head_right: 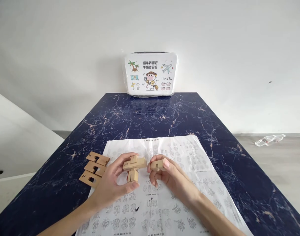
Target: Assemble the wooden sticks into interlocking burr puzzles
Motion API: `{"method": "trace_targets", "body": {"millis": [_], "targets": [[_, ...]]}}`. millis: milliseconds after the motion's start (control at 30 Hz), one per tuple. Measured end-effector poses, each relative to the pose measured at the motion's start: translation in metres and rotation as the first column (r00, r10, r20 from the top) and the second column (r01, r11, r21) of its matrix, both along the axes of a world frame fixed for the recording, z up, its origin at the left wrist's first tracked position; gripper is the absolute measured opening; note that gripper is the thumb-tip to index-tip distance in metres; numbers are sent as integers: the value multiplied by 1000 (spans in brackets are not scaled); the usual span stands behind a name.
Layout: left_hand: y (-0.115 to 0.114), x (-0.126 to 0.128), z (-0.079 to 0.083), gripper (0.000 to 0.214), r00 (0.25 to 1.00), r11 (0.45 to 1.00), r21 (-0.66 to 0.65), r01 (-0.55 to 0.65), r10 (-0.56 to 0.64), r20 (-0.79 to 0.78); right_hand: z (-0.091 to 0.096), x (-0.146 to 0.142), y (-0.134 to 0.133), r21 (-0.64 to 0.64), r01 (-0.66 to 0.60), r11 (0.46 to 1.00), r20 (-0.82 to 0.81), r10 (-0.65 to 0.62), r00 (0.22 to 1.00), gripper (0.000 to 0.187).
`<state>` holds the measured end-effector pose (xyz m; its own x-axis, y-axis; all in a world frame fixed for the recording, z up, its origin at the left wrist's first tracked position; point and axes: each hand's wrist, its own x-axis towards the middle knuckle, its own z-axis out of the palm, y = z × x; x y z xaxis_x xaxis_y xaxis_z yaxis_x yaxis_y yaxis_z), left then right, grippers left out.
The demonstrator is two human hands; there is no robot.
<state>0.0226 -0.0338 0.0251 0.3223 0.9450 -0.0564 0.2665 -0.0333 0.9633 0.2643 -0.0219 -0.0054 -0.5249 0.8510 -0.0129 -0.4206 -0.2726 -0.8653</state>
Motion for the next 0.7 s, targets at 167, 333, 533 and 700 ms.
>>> {"method": "trace_targets", "body": {"millis": [167, 333, 533, 700], "targets": [[0, -1, 1, 67, 999, 999, 19, 42, -42, -8, 5, 0, -4, -24, -10, 1000, 96, 12, 995, 58], [0, 1, 1, 67, 999, 999, 14, 43, -43, -28, 8, -3, -9, -31, -12, 999, 201, 18, 979, 52], [2, 2, -1, 69, 996, 998, 39, 42, -39, -77, 13, -7, -8, 33, 14, 999, 194, -20, 981, 47], [-2, 9, 4, 65, 989, 988, 69, 141, -137, -51, 8, -11, -9, 109, 107, 988, 291, -134, 947, 50]]}}
